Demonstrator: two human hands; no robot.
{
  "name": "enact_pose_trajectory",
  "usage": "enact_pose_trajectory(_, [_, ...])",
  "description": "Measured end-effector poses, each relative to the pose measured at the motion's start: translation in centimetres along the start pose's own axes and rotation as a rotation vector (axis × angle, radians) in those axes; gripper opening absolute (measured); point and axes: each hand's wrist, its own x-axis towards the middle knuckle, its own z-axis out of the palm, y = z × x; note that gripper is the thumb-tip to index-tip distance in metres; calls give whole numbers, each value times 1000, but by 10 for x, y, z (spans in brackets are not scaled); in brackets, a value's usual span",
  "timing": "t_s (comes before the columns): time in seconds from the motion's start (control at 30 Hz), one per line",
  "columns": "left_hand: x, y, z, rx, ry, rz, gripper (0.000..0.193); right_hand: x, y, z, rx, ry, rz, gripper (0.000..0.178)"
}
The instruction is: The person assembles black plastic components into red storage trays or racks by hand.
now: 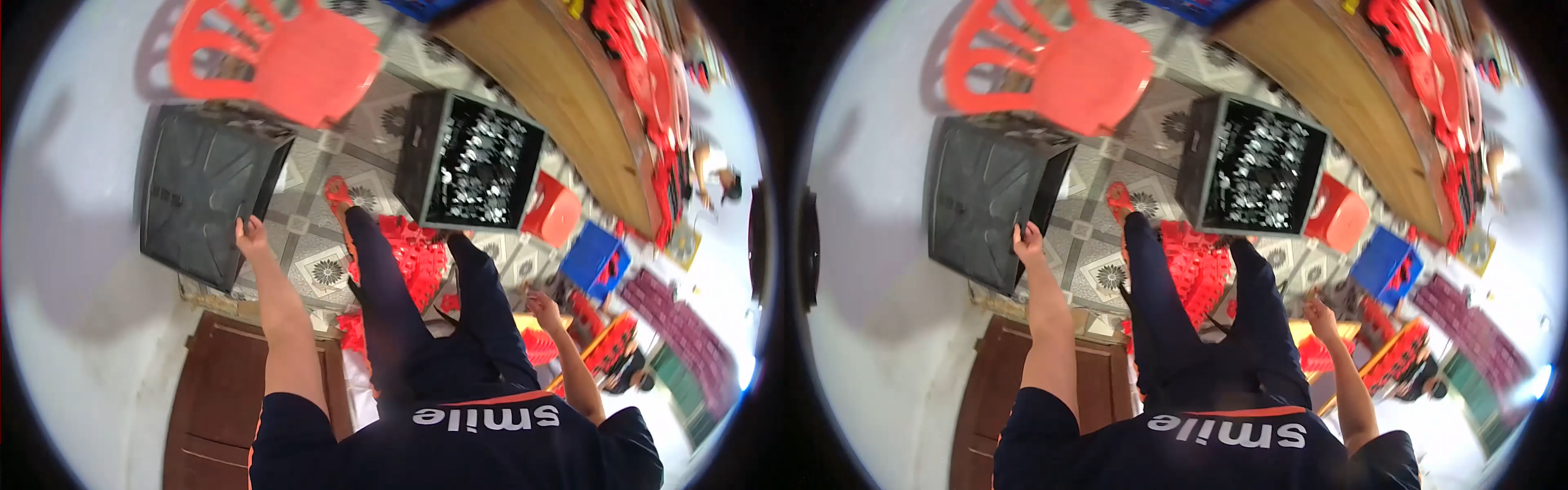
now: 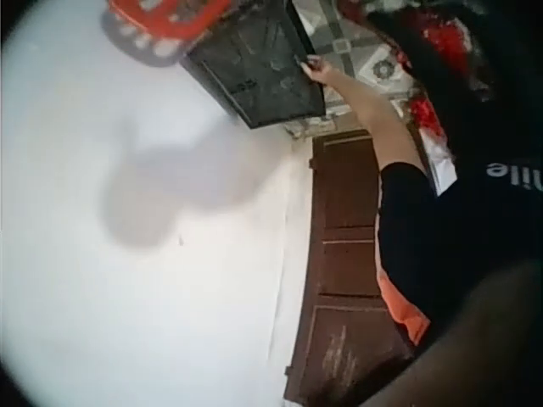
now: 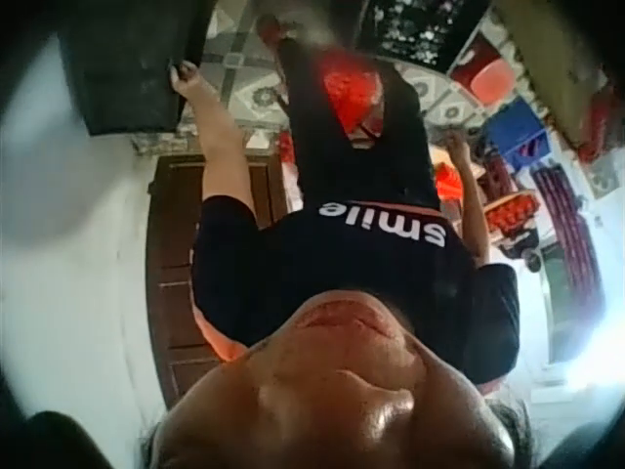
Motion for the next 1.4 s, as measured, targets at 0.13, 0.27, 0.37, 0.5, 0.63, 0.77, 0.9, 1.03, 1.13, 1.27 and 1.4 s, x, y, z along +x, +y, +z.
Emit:
enact_pose_trajectory(0.13, [-56,-40,11,357,454,-278,44,-20,33,20,44,10,79,25])
enact_pose_trajectory(0.27, [-114,-58,26,813,183,-100,56,28,50,16,24,73,-37,29])
enact_pose_trajectory(0.37, [-198,-138,55,1247,-123,41,59,91,57,-1,119,80,-23,32])
enact_pose_trajectory(0.5, [-257,-275,63,1807,-357,-78,65,219,106,1,70,183,-15,35])
enact_pose_trajectory(0.63, [-263,-412,52,2101,-715,70,85,336,102,-1,120,463,124,61])
enact_pose_trajectory(0.77, [-181,-470,45,2124,-758,246,88,424,78,-19,140,453,148,68])
enact_pose_trajectory(0.9, [-177,-502,26,2201,-686,370,70,449,108,-13,222,496,132,43])
enact_pose_trajectory(1.03, [-146,-501,32,2158,-707,451,51,453,109,-13,290,475,99,38])
enact_pose_trajectory(1.13, [-149,-496,44,2040,-681,273,43,445,114,-5,285,547,24,33])
enact_pose_trajectory(1.27, [-211,-480,124,2068,-887,254,39,379,85,-43,316,578,56,30])
enact_pose_trajectory(1.4, [-339,-468,191,2090,-911,147,50,257,86,-83,446,698,87,27])
